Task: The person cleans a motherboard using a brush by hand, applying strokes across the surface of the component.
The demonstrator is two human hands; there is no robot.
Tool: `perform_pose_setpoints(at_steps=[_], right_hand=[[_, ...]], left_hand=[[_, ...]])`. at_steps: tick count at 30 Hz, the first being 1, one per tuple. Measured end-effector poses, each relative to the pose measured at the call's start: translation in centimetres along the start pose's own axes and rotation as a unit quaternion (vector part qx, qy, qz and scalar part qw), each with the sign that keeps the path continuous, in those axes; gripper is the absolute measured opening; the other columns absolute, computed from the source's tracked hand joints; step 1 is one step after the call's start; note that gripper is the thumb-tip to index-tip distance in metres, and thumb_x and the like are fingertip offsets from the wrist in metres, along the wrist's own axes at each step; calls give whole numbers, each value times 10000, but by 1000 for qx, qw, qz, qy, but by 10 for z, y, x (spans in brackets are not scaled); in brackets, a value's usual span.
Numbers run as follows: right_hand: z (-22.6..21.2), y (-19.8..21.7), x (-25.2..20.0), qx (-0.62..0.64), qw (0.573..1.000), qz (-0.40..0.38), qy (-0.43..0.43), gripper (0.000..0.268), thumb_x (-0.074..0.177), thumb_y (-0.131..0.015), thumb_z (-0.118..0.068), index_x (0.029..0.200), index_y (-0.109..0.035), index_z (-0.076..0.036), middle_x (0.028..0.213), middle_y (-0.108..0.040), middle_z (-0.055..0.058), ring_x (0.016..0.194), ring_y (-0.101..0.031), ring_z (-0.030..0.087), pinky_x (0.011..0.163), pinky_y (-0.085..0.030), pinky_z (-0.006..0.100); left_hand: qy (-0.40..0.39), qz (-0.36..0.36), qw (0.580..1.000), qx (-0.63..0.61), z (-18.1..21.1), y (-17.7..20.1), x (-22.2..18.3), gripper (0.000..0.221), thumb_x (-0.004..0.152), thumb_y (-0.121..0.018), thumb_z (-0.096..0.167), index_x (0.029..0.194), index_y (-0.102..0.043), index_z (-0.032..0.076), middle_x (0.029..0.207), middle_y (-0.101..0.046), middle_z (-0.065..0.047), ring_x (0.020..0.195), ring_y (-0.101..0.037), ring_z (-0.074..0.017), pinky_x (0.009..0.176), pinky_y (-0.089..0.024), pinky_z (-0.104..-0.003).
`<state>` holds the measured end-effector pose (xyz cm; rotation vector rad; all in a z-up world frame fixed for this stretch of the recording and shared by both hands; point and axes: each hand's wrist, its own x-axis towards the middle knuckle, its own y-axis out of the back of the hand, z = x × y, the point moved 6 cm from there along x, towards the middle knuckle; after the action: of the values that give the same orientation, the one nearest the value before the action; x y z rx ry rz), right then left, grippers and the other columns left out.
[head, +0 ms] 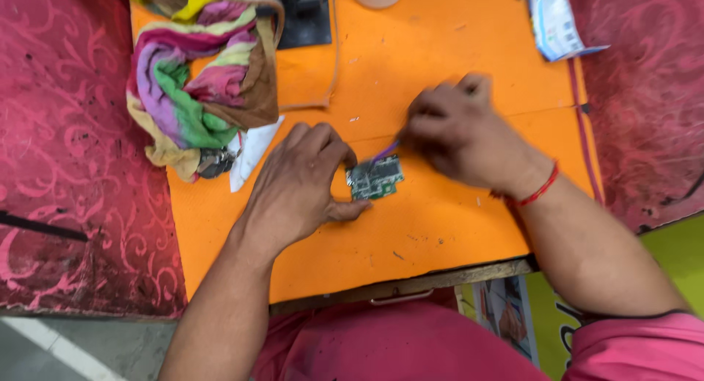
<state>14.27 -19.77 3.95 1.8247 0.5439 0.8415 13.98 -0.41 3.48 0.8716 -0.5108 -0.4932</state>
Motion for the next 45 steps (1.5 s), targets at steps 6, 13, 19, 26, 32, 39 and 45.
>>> perform_pose_setpoints(at_steps=[6,13,19,26,32,39,45], right_hand=[[-7,7,7,5,1000,25,2,83,884,-767,-142,939,-743,-199,975,-630,-13,926,-577,155,917,-300,402],[3,5,7,-3,1000,3,-16,87,885,-754,-139,952,-751,-195,999,-625,-8,945,-585,170,927,-288,417],[-12,6,-1,0,1000,-6,20,155,835,-714,-109,975,-739,-171,1022,-621,11,1001,-583,211,954,-313,436],[9,-7,-17,-69,997,-19,-40,99,835,-747,-139,930,-717,-142,1017,-653,19,944,-628,243,898,-390,407],[30,-31,-32,-37,998,-10,-57,85,961,-718,-137,1044,-726,-122,1017,-655,37,911,-623,229,783,-514,344],[13,-29,-34,-47,996,-49,-66,99,841,-744,-100,940,-751,-102,951,-658,34,896,-636,243,909,-397,530],[13,-12,-18,62,997,-36,-37,175,874,-649,-125,1041,-683,-163,1178,-612,4,1076,-593,210,1057,-386,355]], left_hand=[[0,-1,1000,21,-1,3,2,573,584,-951,403,952,-666,69,982,-585,-88,959,-542,-326,851,-462,-448],[3,-21,1000,17,-4,1,-1,573,611,-947,416,982,-671,77,998,-587,-82,960,-541,-316,848,-464,-444],[-21,0,1000,22,-8,0,-5,539,634,-932,443,959,-672,101,998,-575,-73,975,-550,-305,857,-447,-458],[-50,38,998,18,-12,-8,-8,529,632,-907,478,906,-655,102,968,-583,-64,972,-564,-294,845,-459,-439],[-62,64,995,53,-14,-14,-8,556,588,-898,505,849,-629,94,940,-582,-63,940,-574,-284,812,-468,-440],[-66,60,995,54,-14,-17,-9,560,589,-897,501,854,-627,88,941,-584,-63,942,-575,-282,807,-472,-439],[-79,59,994,38,-14,-13,-8,550,608,-917,481,859,-648,72,974,-583,-101,982,-547,-338,835,-439,-469]])
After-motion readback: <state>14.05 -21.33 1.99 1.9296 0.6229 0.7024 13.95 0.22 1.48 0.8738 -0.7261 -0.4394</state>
